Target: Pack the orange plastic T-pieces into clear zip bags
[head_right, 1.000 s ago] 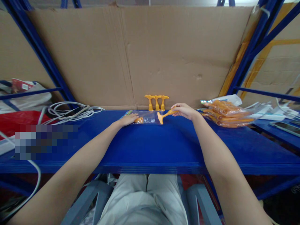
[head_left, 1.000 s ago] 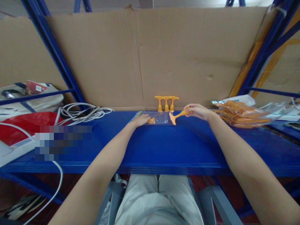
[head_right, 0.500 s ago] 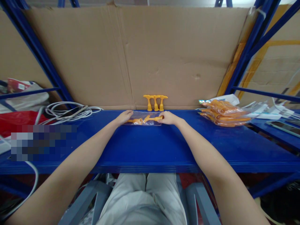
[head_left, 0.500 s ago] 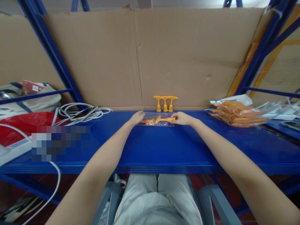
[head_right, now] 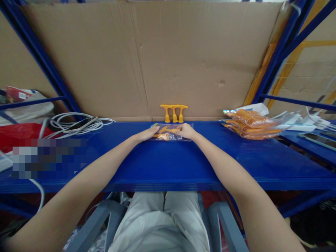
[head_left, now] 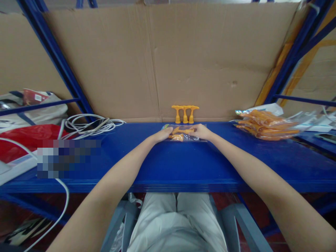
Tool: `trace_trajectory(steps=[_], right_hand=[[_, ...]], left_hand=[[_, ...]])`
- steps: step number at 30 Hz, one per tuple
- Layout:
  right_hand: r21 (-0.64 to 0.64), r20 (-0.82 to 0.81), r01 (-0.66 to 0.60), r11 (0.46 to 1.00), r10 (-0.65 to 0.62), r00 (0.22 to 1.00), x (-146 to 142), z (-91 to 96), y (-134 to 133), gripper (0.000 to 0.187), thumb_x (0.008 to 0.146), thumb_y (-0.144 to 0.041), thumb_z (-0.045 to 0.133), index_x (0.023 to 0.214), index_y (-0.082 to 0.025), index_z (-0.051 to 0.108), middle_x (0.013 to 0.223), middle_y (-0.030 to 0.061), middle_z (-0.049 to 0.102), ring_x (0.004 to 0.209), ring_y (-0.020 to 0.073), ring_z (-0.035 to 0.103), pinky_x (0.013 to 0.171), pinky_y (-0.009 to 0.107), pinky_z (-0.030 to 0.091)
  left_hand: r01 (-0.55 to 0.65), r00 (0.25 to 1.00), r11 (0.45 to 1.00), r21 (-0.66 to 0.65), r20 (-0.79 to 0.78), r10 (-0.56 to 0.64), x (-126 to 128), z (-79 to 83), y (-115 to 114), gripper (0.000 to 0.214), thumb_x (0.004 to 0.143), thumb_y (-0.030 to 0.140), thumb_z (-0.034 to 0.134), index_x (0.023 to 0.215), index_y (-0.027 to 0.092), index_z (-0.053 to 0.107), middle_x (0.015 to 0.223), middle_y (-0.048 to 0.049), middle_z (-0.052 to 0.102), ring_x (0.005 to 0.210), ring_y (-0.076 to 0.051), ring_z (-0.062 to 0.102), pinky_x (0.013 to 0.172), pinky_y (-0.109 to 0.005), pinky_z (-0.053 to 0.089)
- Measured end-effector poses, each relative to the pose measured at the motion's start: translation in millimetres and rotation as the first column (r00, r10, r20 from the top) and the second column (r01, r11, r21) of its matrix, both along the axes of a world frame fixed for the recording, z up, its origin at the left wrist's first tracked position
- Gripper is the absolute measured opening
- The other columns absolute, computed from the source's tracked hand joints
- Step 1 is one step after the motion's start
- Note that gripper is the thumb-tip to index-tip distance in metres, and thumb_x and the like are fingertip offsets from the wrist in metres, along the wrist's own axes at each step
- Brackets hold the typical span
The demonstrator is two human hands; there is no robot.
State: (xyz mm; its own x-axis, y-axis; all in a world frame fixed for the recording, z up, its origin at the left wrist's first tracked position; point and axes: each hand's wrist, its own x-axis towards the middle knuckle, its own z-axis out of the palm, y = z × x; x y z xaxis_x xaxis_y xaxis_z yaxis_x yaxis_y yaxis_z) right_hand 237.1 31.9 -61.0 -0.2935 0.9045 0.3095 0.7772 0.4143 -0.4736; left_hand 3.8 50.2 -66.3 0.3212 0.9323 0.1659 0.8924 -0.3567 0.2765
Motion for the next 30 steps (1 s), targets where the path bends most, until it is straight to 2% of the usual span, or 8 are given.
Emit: trace_trajectory(steps=[4, 8, 12, 16, 19, 21, 24, 30], right_hand=[[-0.031, -0.082, 0.076, 0.997, -0.079, 0.994, -8.1, -7.0, 4.5, 0.015, 0.079, -0.023, 0.068, 0.085, -0.011, 0.074, 0.077, 0.0052, 0.071, 0.072, 0.0181, 0.063, 0.068, 0.028, 0.049], [-0.106, -0.269, 0.011, 0.994, -0.040, 0.962, -14.2, -11.5, 5.1, 0.025, 0.076, -0.016, 0.069, 0.101, -0.011, 0.072, 0.097, 0.0082, 0.074, 0.086, 0.0216, 0.068, 0.079, 0.031, 0.055], [-0.213, -0.506, -0.137, 0.967, 0.010, 0.862, -13.2, -6.6, -2.2, 0.038, 0.072, -0.007, 0.068, 0.108, -0.016, 0.070, 0.116, 0.0075, 0.072, 0.099, 0.0183, 0.069, 0.089, 0.030, 0.055], [-0.230, -0.428, -0.027, 0.973, -0.077, 0.901, -4.1, 8.0, -4.0, 0.020, 0.073, -0.003, 0.060, 0.084, -0.014, 0.073, 0.096, 0.0071, 0.076, 0.083, 0.0170, 0.071, 0.083, 0.030, 0.056], [-0.162, -0.353, 0.208, 0.965, -0.253, 0.900, 7.2, 22.7, 2.6, 0.025, 0.075, -0.002, 0.048, 0.072, -0.012, 0.070, 0.078, 0.0088, 0.074, 0.061, 0.0156, 0.068, 0.066, 0.027, 0.055], [-0.060, -0.340, 0.354, 0.933, -0.353, 0.872, 13.7, 32.7, 9.6, 0.028, 0.077, -0.003, 0.044, 0.073, -0.011, 0.071, 0.077, 0.0104, 0.073, 0.059, 0.0164, 0.067, 0.061, 0.026, 0.053], [0.058, -0.298, 0.437, 0.898, -0.403, 0.866, 16.1, 44.7, 22.9, 0.031, 0.080, -0.005, 0.043, 0.080, -0.012, 0.073, 0.087, 0.0124, 0.075, 0.074, 0.0195, 0.070, 0.069, 0.026, 0.053], [0.202, -0.083, 0.372, 0.906, -0.363, 0.928, -4.4, 50.2, 56.2, 0.038, 0.083, -0.006, 0.046, 0.112, -0.011, 0.069, 0.117, 0.0148, 0.070, 0.108, 0.0234, 0.065, 0.095, 0.032, 0.049]], left_hand=[[0.175, 0.984, 0.983, -0.054, -0.022, -0.176, 6.1, -0.7, -4.3, 0.058, 0.099, 0.040, 0.016, 0.151, 0.026, 0.039, 0.156, 0.0025, 0.040, 0.147, -0.016, 0.031, 0.119, -0.032, 0.024], [0.140, 0.987, 0.988, -0.065, -0.074, -0.144, 7.1, -1.4, -4.6, 0.062, 0.098, 0.039, 0.017, 0.154, 0.016, 0.031, 0.162, -0.0049, 0.025, 0.151, -0.015, 0.020, 0.122, -0.031, 0.015], [0.112, 0.986, 0.990, -0.089, -0.112, -0.122, 6.4, -0.2, -4.3, 0.066, 0.098, 0.041, 0.016, 0.153, 0.008, 0.031, 0.164, -0.0107, 0.016, 0.152, -0.017, 0.012, 0.122, -0.030, 0.011], [0.129, 0.979, 0.984, -0.121, -0.143, -0.146, 5.9, 1.6, -3.6, 0.066, 0.098, 0.041, 0.014, 0.154, 0.009, 0.030, 0.164, -0.0101, 0.017, 0.152, -0.016, 0.009, 0.122, -0.030, 0.010], [0.137, 0.972, 0.981, -0.136, -0.171, -0.160, 5.8, 1.8, -1.5, 0.067, 0.098, 0.041, 0.013, 0.154, 0.009, 0.029, 0.164, -0.0104, 0.017, 0.152, -0.016, 0.007, 0.122, -0.030, 0.008], [0.128, 0.971, 0.981, -0.146, -0.184, -0.154, 5.1, 2.4, -0.3, 0.067, 0.098, 0.042, 0.014, 0.155, 0.010, 0.028, 0.164, -0.0106, 0.014, 0.152, -0.017, 0.006, 0.122, -0.033, 0.010], [0.062, 0.975, 0.983, -0.175, -0.198, -0.097, 0.6, 6.3, 0.1, 0.066, 0.097, 0.044, 0.015, 0.156, 0.016, 0.025, 0.165, -0.0082, 0.007, 0.153, -0.022, 0.005, 0.121, -0.046, 0.017], [-0.062, 0.960, 0.965, -0.254, -0.281, -0.012, -25.6, 18.3, 4.7, 0.065, 0.095, 0.041, 0.015, 0.158, 0.025, 0.020, 0.166, -0.0012, 0.001, 0.153, -0.027, 0.003, 0.117, -0.060, 0.018]])
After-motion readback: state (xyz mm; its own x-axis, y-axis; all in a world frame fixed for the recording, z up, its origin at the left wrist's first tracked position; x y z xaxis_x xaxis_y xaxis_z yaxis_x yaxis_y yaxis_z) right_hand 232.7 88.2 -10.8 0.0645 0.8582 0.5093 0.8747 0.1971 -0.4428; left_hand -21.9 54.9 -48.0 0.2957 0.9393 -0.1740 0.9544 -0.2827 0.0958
